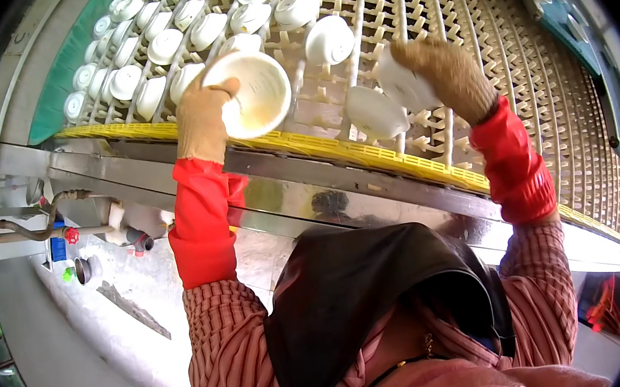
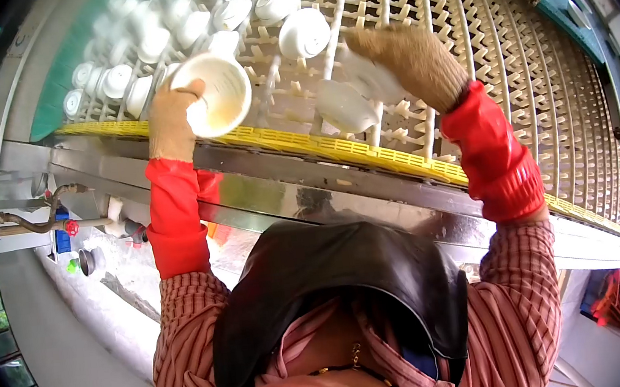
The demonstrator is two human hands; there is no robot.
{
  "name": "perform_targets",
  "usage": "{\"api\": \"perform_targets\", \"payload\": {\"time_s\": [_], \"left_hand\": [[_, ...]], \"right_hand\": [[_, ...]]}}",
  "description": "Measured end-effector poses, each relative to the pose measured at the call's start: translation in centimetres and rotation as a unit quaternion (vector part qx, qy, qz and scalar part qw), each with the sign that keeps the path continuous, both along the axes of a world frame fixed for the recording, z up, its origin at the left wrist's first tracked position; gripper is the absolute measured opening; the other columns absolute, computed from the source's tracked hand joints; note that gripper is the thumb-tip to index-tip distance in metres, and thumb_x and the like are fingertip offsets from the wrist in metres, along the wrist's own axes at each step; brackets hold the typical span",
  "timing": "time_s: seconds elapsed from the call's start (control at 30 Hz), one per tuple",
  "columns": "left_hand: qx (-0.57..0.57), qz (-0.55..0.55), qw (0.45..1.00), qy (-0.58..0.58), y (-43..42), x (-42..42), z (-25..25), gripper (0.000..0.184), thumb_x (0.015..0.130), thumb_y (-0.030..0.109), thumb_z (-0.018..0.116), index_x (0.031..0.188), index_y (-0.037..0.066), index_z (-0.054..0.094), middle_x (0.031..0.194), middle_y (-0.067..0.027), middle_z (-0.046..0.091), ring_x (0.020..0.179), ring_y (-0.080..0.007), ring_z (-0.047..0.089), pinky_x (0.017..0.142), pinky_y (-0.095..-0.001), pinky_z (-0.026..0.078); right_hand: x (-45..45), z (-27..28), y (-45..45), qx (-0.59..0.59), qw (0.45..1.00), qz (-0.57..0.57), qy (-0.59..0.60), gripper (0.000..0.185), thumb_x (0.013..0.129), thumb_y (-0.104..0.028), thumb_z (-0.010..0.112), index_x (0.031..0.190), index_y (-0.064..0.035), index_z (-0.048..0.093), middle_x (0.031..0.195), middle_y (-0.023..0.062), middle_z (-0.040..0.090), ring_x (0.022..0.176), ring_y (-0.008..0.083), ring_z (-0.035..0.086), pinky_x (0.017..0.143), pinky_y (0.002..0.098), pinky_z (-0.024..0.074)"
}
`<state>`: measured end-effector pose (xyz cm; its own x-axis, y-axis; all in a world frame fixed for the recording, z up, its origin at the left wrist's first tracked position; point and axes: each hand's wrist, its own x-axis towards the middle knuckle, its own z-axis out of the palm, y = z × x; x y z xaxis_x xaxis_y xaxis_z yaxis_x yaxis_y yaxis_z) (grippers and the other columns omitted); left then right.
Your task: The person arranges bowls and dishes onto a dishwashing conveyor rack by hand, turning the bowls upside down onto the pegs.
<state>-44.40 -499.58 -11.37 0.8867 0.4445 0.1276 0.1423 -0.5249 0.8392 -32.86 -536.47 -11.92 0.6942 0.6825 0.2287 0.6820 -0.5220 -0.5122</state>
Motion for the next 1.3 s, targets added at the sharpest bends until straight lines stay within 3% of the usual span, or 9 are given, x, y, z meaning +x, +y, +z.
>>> {"api": "perform_targets", "payload": {"time_s": [0.13,0.2,0.27,0.6,0.73,1.0,1.17,1.2,1.3], "left_hand": [[-0.122,0.036,0.982,-0.137,2.0,0.8,-2.6,0.033,0.097,0.013,0.077,0.124,-0.006,0.075,0.108,-0.0162,0.079,0.092,-0.0248,0.077,0.082,-0.0391,0.061],[-0.167,0.115,0.97,-0.136,1.6,0.5,-1.3,0.034,0.097,0.013,0.077,0.123,-0.009,0.074,0.108,-0.0176,0.079,0.094,-0.0264,0.077,0.083,-0.0403,0.062],[-0.247,0.164,0.939,-0.175,2.9,1.0,-2.1,0.033,0.097,0.013,0.076,0.122,-0.009,0.074,0.108,-0.0175,0.079,0.095,-0.0264,0.077,0.084,-0.0405,0.062],[0.147,0.119,0.973,-0.132,5.3,3.4,-6.6,0.04,0.102,0.026,0.07,0.116,-0.012,0.075,0.111,-0.0249,0.078,0.1,-0.0321,0.077,0.086,-0.0443,0.06],[-0.173,0.186,0.958,-0.131,1.0,3.0,-2.9,0.035,0.099,0.017,0.074,0.123,-0.009,0.079,0.121,-0.0279,0.079,0.111,-0.0347,0.077,0.096,-0.0417,0.059],[-0.044,0.214,0.974,-0.059,-1.1,3.0,-2.0,0.052,0.099,0.026,0.073,0.132,-0.014,0.071,0.128,-0.0285,0.077,0.113,-0.0365,0.077,0.098,-0.044,0.061],[-0.058,0.088,0.992,-0.075,-1.1,3.6,-4.5,0.05,0.104,0.028,0.073,0.133,-0.013,0.07,0.121,-0.0281,0.079,0.102,-0.0377,0.078,0.091,-0.0448,0.062],[-0.09,0.048,0.993,-0.06,-2.5,3.3,-4.2,0.047,0.106,0.028,0.072,0.13,-0.012,0.071,0.119,-0.0284,0.079,0.098,-0.0381,0.079,0.087,-0.0451,0.062],[0.376,-0.047,0.923,0.071,0.4,6.2,-7.1,0.044,0.113,0.031,0.062,0.123,-0.01,0.076,0.114,-0.0291,0.079,0.091,-0.039,0.079,0.077,-0.0469,0.062]], "right_hand": [[-0.7,3.9,5.4,0.419,0.763,-0.093,0.482,0.049,0.098,-0.019,0.083,0.143,-0.0073,0.067,0.114,0.0167,0.078,0.1,0.0348,0.079,0.091,0.0403,0.0668],[2.0,-1.3,6.2,0.203,0.97,0.031,0.133,0.037,0.101,-0.02,0.079,0.133,-0.0067,0.068,0.114,0.0165,0.077,0.096,0.0346,0.078,0.087,0.0433,0.0664],[1.7,-2.6,6.7,0.016,0.958,0.037,-0.282,0.026,0.105,-0.026,0.075,0.12,-0.0062,0.068,0.105,0.0171,0.078,0.091,0.0335,0.079,0.081,0.0479,0.0663],[-5.0,-4.8,1.5,-0.061,0.986,-0.15,0.033,0.062,0.096,-0.045,0.077,0.137,-0.001,0.06,0.108,0.0247,0.079,0.1,0.0418,0.079,0.088,0.0516,0.0625],[-5.3,-4.7,1.6,-0.068,0.988,-0.139,0.014,0.068,0.098,-0.046,0.075,0.15,-0.0045,0.06,0.113,0.0243,0.079,0.105,0.042,0.078,0.091,0.0504,0.0621],[-12.9,-1.5,-5.4,0.244,0.953,-0.107,0.145,0.036,0.11,-0.023,0.071,0.137,-0.0013,0.076,0.12,0.0109,0.085,0.094,0.0152,0.076,0.087,0.0298,0.0608],[-19.9,-4.5,-18.4,0.407,0.847,-0.327,0.098,0.034,0.113,-0.013,0.066,0.14,0.0064,0.072,0.121,0.0071,0.085,0.096,0.0076,0.073,0.08,0.0245,0.0581],[-21.2,-7.0,-22.6,0.173,0.888,-0.349,-0.243,0.031,0.113,-0.006,0.061,0.141,0.0032,0.072,0.13,0.0112,0.082,0.107,0.0138,0.077,0.088,0.0267,0.0611],[-28.3,-8.3,-29.5,0.465,0.741,-0.473,-0.107,0.033,0.115,-0.011,0.057,0.145,-0.0029,0.068,0.136,0.0173,0.078,0.128,0.0292,0.075,0.108,0.0378,0.0614]]}}
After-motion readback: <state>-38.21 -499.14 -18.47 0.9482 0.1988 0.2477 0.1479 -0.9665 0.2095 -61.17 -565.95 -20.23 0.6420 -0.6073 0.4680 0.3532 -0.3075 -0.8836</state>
